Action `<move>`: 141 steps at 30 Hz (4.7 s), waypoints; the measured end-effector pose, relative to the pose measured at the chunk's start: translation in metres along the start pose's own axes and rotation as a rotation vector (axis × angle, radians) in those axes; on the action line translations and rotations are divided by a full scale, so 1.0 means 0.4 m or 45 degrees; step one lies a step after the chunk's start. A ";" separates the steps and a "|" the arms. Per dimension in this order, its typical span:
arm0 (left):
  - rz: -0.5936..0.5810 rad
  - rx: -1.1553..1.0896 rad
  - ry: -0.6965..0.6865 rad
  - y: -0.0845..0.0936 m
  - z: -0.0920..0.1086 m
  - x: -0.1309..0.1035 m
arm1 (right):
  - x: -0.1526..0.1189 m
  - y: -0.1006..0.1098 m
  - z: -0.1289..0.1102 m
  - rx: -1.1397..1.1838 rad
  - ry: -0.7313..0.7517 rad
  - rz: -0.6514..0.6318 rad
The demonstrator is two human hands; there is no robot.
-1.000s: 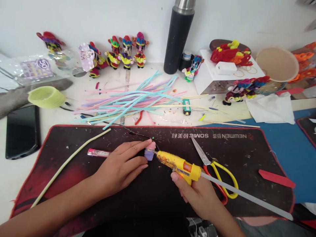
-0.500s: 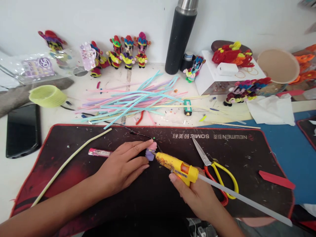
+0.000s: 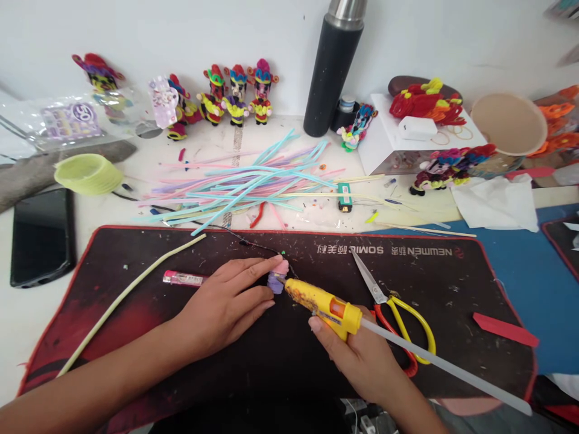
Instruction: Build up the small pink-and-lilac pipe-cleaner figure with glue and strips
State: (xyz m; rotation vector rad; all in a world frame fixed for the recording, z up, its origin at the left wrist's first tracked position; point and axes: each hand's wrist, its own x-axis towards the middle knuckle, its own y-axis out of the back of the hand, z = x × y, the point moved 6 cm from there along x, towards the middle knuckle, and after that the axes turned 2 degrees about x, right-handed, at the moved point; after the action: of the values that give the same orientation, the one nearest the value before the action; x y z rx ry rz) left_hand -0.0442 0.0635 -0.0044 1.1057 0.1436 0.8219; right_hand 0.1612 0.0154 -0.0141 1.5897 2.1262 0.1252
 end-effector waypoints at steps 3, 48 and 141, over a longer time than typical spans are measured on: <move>0.006 -0.008 0.001 0.001 0.000 0.000 | 0.001 -0.001 -0.004 -0.019 0.006 -0.001; -0.001 0.015 -0.008 -0.002 0.000 -0.007 | -0.002 -0.011 0.000 -0.152 -0.057 -0.083; -0.021 0.009 0.002 -0.004 0.000 -0.004 | -0.003 -0.013 -0.007 -0.118 0.010 -0.005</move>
State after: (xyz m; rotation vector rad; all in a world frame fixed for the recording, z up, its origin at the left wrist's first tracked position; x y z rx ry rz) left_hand -0.0445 0.0621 -0.0064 1.1090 0.1569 0.8083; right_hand 0.1557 0.0133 -0.0128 1.5342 2.0982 0.2262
